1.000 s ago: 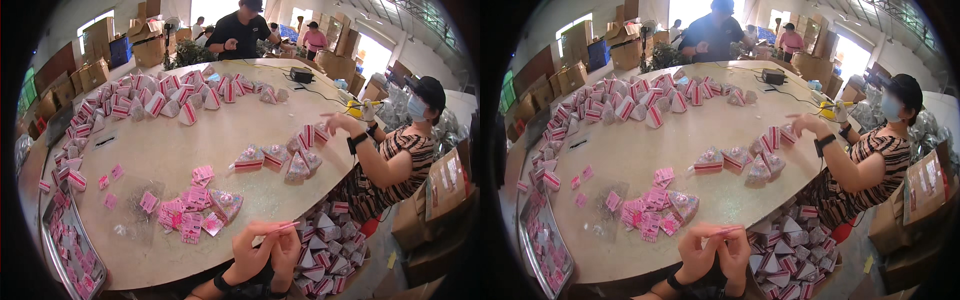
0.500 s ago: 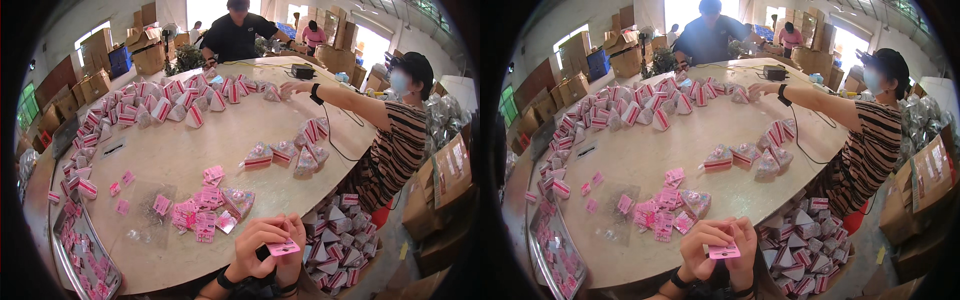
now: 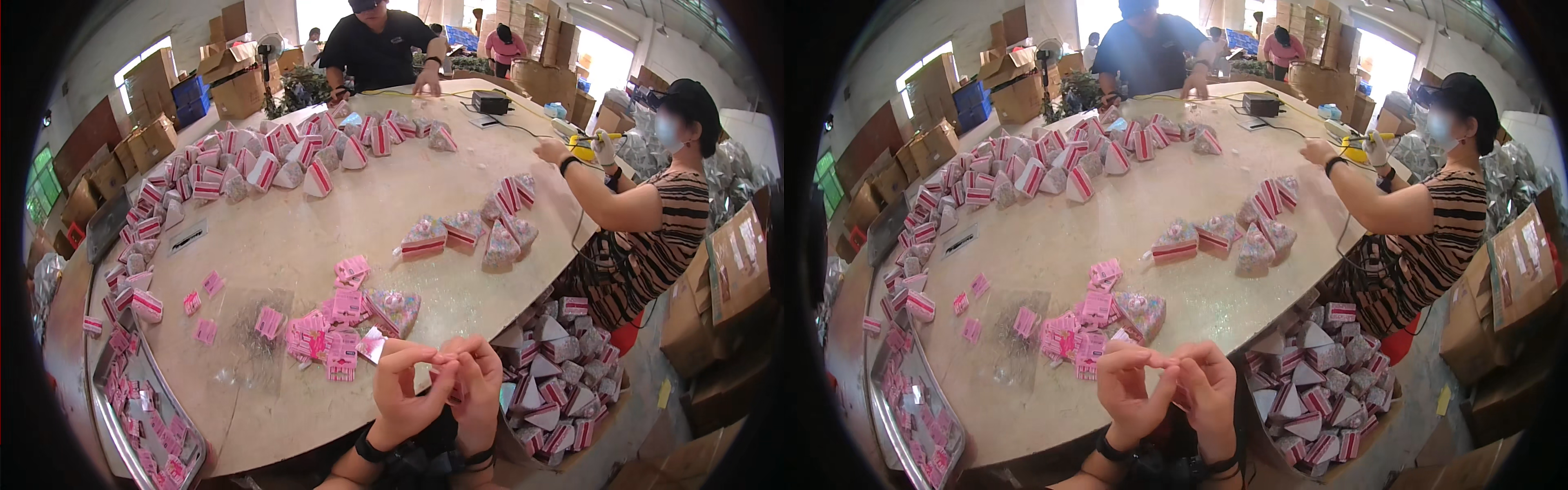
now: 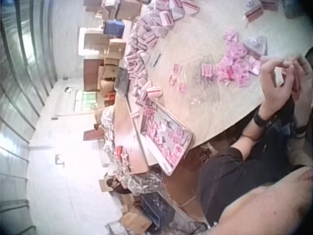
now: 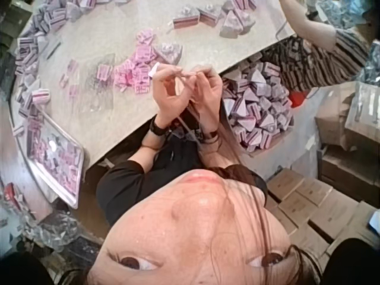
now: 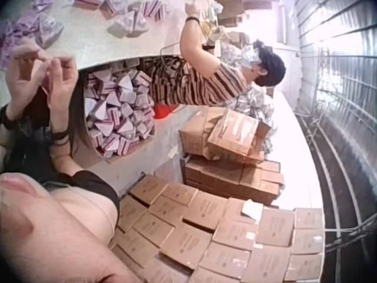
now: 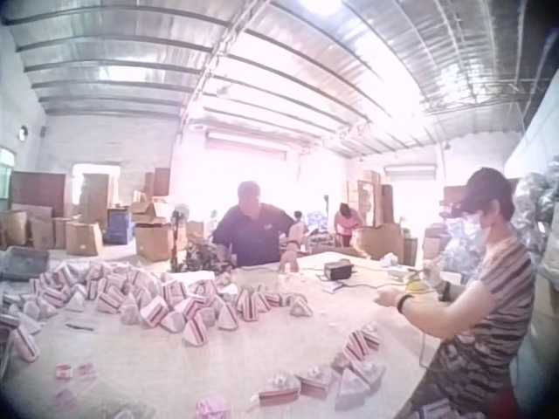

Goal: Assembling decorative toy cake slices and applying adhesive packaging labels.

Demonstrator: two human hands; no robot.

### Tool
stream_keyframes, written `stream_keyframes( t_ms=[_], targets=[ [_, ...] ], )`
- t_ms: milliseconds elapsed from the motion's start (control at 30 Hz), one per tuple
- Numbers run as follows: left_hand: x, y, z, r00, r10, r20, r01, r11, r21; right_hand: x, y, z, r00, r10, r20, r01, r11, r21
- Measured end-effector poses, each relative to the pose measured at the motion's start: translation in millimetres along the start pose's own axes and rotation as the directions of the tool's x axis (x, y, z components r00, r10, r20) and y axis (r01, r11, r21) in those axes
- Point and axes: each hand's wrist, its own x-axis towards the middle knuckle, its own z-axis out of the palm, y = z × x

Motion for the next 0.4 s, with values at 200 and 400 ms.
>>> stream_keyframes(
  t_ms=[200, 400],
  targets=[
    [5.9, 24.5, -12.7, 0.975, 0.222, 0.004, -0.217, 0.951, 0.219, 1.0, -23.2, 7.0, 0.987, 0.056, 0.148, -0.028, 0.982, -0.185],
    [-5.9, 44.7, 13.1, 0.956, 0.276, 0.103, -0.279, 0.960, 0.023, -49.7, -36.8, 42.4, 0.990, -0.045, -0.134, -0.047, 0.787, -0.615]
  ],
)
